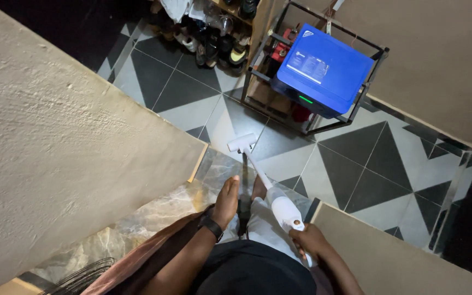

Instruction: The person vacuums the tiled floor by pushing and guiding a stick vacuum cleaner across the floor.

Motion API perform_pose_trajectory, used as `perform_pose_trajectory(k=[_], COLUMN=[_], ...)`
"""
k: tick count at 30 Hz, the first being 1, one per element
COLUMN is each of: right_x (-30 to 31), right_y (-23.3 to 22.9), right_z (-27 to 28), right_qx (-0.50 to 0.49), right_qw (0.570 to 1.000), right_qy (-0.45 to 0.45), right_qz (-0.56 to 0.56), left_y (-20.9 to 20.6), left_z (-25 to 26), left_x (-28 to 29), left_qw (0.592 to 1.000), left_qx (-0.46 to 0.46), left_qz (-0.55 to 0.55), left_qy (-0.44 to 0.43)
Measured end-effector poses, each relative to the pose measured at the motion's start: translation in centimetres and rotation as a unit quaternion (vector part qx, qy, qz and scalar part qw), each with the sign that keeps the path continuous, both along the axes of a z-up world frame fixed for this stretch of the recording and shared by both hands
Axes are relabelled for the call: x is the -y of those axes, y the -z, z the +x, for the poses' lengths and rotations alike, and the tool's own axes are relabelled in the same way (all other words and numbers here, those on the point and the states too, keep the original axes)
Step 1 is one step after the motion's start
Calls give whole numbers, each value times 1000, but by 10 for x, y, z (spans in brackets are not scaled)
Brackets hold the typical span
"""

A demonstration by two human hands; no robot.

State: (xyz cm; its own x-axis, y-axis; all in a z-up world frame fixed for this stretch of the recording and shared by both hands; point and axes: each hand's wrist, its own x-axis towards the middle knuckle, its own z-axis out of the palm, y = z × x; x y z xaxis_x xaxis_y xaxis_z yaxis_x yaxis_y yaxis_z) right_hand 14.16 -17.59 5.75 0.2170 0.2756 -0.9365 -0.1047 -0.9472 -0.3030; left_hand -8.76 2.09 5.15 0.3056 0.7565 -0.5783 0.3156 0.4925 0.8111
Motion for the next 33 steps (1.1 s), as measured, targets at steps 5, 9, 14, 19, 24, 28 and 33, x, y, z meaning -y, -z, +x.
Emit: perform_pose_trajectory(k=[5,9,14,19,24,28,33], right_x=[-32,-75,-132,-187,-213,-199,-144], right_y=[13,14,32,24,9,0,-3], right_z=[-11,-19,-30,-55,-78,-87,-91], right_qx=[-18,-3,-14,-38,-54,-34,-33], right_qw=[999,998,995,994,989,988,992], right_qy=[-14,-24,-4,40,64,55,61], right_qz=[39,50,103,95,123,137,109], left_y=[0,-6,-17,-5,4,2,-8], left_z=[-11,-18,-23,-27,-30,-34,-34], left_x=[4,6,8,13,17,21,19], left_qw=[1000,1000,998,999,997,998,995], left_qx=[10,6,1,-1,24,10,4], left_qz=[14,7,-49,-14,-28,-14,-66], left_qy=[-10,-26,-41,-50,-71,-66,-69])
